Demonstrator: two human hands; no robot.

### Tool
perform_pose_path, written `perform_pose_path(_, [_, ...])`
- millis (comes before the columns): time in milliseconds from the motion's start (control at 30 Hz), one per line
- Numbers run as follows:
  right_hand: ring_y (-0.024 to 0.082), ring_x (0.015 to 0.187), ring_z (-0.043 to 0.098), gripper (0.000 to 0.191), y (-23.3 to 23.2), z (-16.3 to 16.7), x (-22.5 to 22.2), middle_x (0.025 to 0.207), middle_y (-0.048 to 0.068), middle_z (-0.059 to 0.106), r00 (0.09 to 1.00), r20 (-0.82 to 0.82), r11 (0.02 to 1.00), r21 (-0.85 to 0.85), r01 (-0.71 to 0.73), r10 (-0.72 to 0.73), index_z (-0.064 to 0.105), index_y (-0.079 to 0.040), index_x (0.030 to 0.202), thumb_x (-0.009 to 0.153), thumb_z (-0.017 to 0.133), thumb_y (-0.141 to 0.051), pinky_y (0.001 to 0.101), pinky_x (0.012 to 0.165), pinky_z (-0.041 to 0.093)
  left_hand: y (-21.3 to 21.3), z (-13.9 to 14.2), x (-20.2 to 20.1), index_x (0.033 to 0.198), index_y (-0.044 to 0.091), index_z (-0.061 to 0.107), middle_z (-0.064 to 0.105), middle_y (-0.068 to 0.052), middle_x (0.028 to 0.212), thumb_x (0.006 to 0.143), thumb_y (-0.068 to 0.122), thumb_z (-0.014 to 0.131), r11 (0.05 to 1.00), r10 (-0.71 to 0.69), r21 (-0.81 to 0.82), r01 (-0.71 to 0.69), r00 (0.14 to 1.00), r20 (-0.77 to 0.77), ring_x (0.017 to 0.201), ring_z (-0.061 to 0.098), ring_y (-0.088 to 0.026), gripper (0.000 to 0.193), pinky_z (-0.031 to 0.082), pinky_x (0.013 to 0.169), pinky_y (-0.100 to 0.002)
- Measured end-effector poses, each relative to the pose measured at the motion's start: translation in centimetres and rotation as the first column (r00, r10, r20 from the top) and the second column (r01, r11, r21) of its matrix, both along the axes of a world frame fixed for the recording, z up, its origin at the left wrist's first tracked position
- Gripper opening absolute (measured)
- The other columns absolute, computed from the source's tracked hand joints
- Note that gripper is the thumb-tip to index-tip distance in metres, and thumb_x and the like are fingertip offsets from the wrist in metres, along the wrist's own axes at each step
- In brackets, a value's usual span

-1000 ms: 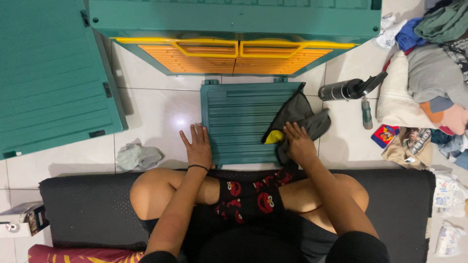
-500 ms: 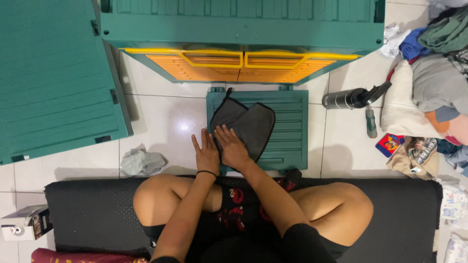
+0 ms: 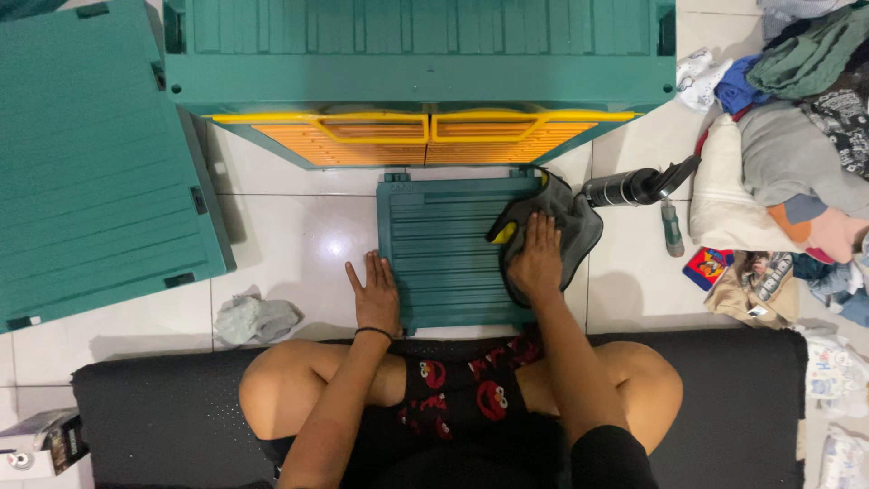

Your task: The person sits on the floor and takes apart a green plastic drawer cabinet, separating the side and front panels from the frame. They wipe each removed panel with a gray and yellow cloth and set the panels aside on the tiled floor.

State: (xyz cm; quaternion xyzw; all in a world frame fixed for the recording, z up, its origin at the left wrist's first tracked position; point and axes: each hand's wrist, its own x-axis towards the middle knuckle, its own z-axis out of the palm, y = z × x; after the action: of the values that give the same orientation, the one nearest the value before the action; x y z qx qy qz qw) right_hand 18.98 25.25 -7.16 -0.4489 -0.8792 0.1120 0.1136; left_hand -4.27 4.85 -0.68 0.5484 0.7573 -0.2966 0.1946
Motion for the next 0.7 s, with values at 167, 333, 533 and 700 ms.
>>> perform_pose_path(167, [0.051, 0.148, 0.031, 0.082, -4.6, -0.8, -6.9, 0.156, 0.033, 0.04, 0.98, -0.165, 0.993, -0.022, -0.112, 0.107, 0.039, 0.01, 0.15, 0.075, 0.062, -0.012, 0.0591, 0.122, 0.022, 0.0, -2.8, 1.0, 0.154, -0.005, 0.034, 0.035, -0.022, 0.161, 0.098, 0.023, 0.047, 0.982, -0.017, 0.183, 0.046, 0.987, -0.159, 0.154, 0.018, -0.037, 0.064, 0.003, 0.117, -0.072])
perform_pose_path(333, [0.042, 0.151, 0.031, 0.082, -8.4, 0.1, -16.0, 0.158, 0.024, 0.042, 0.908, -0.281, 0.901, -0.216, -0.376, 0.311, 0.047, 0.002, 0.149, 0.071, 0.066, -0.013, 0.0558, 0.124, 0.02, 0.7, -6.1, 1.6, 0.153, -0.001, 0.038, 0.039, -0.022, 0.159, 0.098, 0.024, 0.047, 0.989, -0.013, 0.144, 0.027, 0.995, -0.101, 0.154, 0.019, -0.042, 0.061, 0.0, 0.118, -0.072])
perform_pose_path(533, [0.035, 0.147, 0.04, 0.078, -3.8, 0.3, -14.0, 0.157, 0.018, 0.048, 0.839, -0.26, 0.843, -0.131, -0.521, 0.478, 0.053, -0.002, 0.148, 0.071, 0.063, -0.011, 0.0493, 0.121, 0.029, 2.5, -5.6, 2.5, 0.15, -0.006, 0.042, 0.042, -0.023, 0.157, 0.102, 0.026, 0.044, 0.99, -0.142, -0.043, 0.136, 0.967, -0.212, 0.15, 0.026, -0.046, 0.058, -0.001, 0.116, -0.073])
perform_pose_path(700, [0.035, 0.137, 0.055, 0.06, 3.7, 0.5, -4.5, 0.145, 0.015, 0.061, 0.896, -0.376, 0.965, -0.019, -0.263, 0.236, 0.059, -0.006, 0.141, 0.082, 0.058, -0.015, 0.0487, 0.118, 0.041, 3.6, -4.4, 2.7, 0.151, -0.006, 0.04, 0.044, -0.02, 0.155, 0.101, 0.024, 0.046, 0.991, -0.13, -0.062, 0.121, 0.974, -0.184, 0.15, 0.027, -0.045, 0.059, 0.0, 0.117, -0.072])
